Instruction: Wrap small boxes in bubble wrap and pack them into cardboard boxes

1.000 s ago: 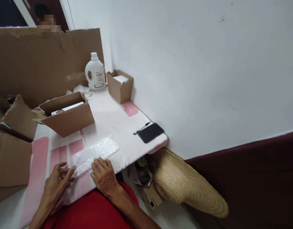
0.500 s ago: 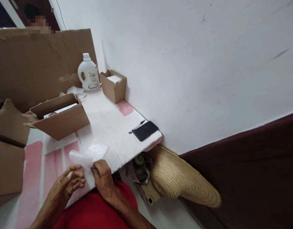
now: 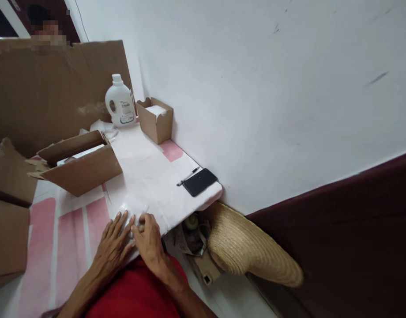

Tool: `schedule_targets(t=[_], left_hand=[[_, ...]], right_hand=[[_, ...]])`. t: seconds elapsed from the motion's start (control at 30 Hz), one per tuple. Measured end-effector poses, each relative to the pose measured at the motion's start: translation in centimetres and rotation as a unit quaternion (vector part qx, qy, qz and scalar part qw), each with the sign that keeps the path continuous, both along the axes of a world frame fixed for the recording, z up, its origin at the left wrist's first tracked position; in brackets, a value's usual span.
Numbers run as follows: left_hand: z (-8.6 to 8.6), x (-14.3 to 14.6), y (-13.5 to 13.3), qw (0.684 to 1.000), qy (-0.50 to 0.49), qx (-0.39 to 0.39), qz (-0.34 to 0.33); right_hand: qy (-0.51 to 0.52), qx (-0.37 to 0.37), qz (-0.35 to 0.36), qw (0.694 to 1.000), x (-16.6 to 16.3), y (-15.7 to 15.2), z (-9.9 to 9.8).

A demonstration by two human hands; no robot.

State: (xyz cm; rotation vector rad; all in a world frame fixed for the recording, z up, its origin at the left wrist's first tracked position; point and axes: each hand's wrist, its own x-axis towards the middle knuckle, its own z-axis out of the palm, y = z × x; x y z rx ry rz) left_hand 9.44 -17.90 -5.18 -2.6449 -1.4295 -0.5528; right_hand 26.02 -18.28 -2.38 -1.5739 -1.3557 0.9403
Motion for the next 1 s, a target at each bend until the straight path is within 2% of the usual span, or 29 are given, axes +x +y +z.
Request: schedule_targets(t=[0.1, 0.2, 0.27, 0.37, 0.47, 0.53, 0.6, 0.67, 0.7, 0.77, 0.83, 0.93, 1.0], left_hand=[[-0.6, -0.1, -0.3, 1.000, 0.021, 0.016, -0.007], [-1.3, -0.4, -0.3, 0.999, 0.017, 0.033, -0.021], [-1.6, -0.5, -0.3, 0.999, 0.023, 0.025, -0.019], [-1.3, -0.4, -0.4, 1.000, 0.020, -0.007, -0.011], [-0.2, -0.5, -0.3, 0.998, -0.051, -0.032, -0.004], [0.8, -0.8, 0.1, 0.989, -0.123, -0.055, 0.054], [1.8, -1.3, 0.8, 0.969, -0.171, -0.079, 0.158], [2.6, -1.5, 1.7, 0.947, -0.166, -0.130, 0.243], [2.8, -1.5, 2.1, 0.937, -0.155, -0.168, 0.264], [2.9, -1.3, 2.7, 0.924, -0.146, -0.234, 0.267], [2.4, -0.9, 3.0, 0.916, -0.176, -0.266, 0.245], [1.2, -0.6, 3.1, 0.901, -0.282, -0.265, 0.196], [0.8, -0.8, 3.3, 0.875, -0.370, -0.273, 0.154]], right_hand=[[-0.135, 0.075, -0.011, 0.988, -0.1, 0.2, 1.1], [-0.228, 0.173, 0.113, 0.951, -0.6, 1.8, 0.8], [-0.269, 0.192, 0.186, 0.925, -0.6, 3.4, -0.2], [-0.268, 0.173, 0.219, 0.922, 0.3, 5.5, -1.6], [-0.218, 0.180, 0.209, 0.936, 1.7, 7.3, -1.2], [-0.222, 0.166, 0.190, 0.942, 2.5, 8.4, -0.2], [-0.264, 0.124, 0.181, 0.939, 2.9, 9.2, 0.6], [-0.301, 0.081, 0.191, 0.931, 3.1, 9.8, 1.1], [-0.309, 0.066, 0.198, 0.928, 3.0, 10.1, 1.2], [-0.307, 0.050, 0.209, 0.927, 3.0, 10.5, 1.2], [-0.283, 0.035, 0.210, 0.935, 3.1, 10.8, 1.2], [-0.192, 0.012, 0.225, 0.955, 3.6, 11.1, 1.4], [-0.095, -0.012, 0.252, 0.963, 4.1, 11.2, 1.7]])
